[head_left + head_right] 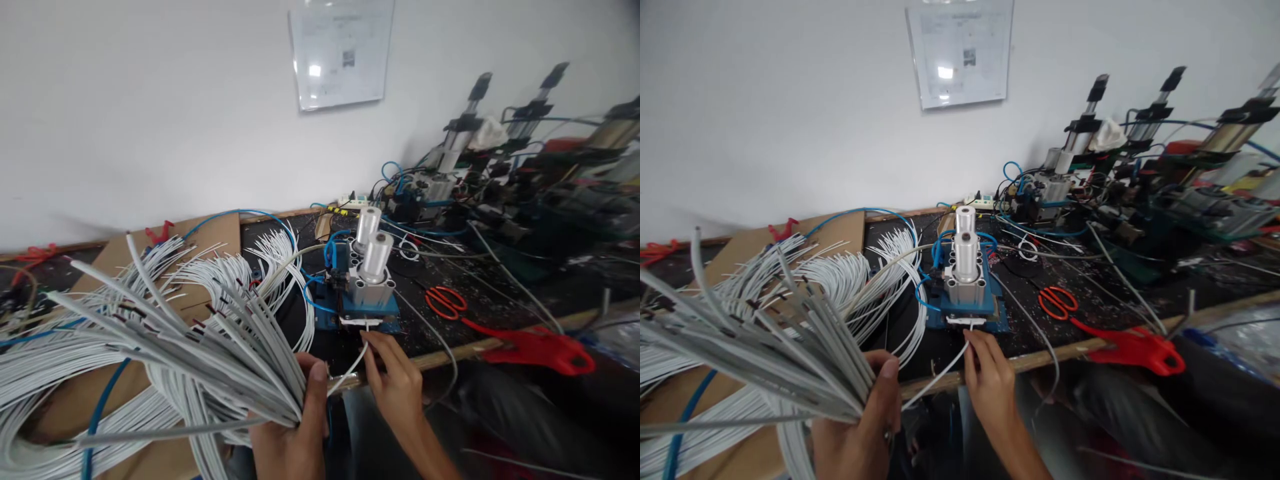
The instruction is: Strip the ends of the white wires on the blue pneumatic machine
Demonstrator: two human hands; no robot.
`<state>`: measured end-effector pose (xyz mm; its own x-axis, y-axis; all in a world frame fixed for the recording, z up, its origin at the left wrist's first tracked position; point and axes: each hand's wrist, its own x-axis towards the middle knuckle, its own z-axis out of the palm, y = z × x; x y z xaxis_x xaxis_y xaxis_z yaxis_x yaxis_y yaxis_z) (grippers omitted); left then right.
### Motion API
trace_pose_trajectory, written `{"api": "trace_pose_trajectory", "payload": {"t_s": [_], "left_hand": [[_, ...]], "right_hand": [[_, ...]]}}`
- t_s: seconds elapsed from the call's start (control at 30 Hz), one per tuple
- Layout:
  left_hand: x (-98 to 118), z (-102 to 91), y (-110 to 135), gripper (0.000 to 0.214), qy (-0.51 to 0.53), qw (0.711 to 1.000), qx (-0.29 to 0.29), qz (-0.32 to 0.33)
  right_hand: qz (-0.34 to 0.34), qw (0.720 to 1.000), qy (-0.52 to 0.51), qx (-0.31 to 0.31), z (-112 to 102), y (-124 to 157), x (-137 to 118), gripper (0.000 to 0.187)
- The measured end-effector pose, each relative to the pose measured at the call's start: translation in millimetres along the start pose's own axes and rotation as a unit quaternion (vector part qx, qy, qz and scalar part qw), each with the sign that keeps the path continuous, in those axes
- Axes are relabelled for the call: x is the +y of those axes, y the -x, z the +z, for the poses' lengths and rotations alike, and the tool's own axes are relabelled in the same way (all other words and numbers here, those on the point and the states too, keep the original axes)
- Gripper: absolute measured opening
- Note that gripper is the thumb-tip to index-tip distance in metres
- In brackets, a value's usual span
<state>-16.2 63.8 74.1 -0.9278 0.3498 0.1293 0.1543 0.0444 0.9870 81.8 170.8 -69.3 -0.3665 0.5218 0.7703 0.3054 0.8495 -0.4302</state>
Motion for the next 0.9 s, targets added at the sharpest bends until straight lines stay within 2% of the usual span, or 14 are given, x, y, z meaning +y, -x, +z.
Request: {"api": "trace_pose_trajectory", "payload": {"t_s": [0.5,0.77,0.9], "left_hand": [[-2.5,-1.1,1.4,0.009,0.005,1.0,0.007,-0.016],[-0.7,-0.8,0.3,0.011,0.007,1.0,0.011,-0.028],[-1.9,-4.0,1.0,0.015,0.024,0.996,-0.04,-0.076]], "right_hand": [[0.007,1.0,-0.003,0.011,3.2,2.6,2.5,0.028],[-0.012,1.0,0.011,0.017,5.7,0.8,1.6,0.025],[-0.029,0.999,0.022,0.012,-1.2,2.8,-4.4,0.023]]}}
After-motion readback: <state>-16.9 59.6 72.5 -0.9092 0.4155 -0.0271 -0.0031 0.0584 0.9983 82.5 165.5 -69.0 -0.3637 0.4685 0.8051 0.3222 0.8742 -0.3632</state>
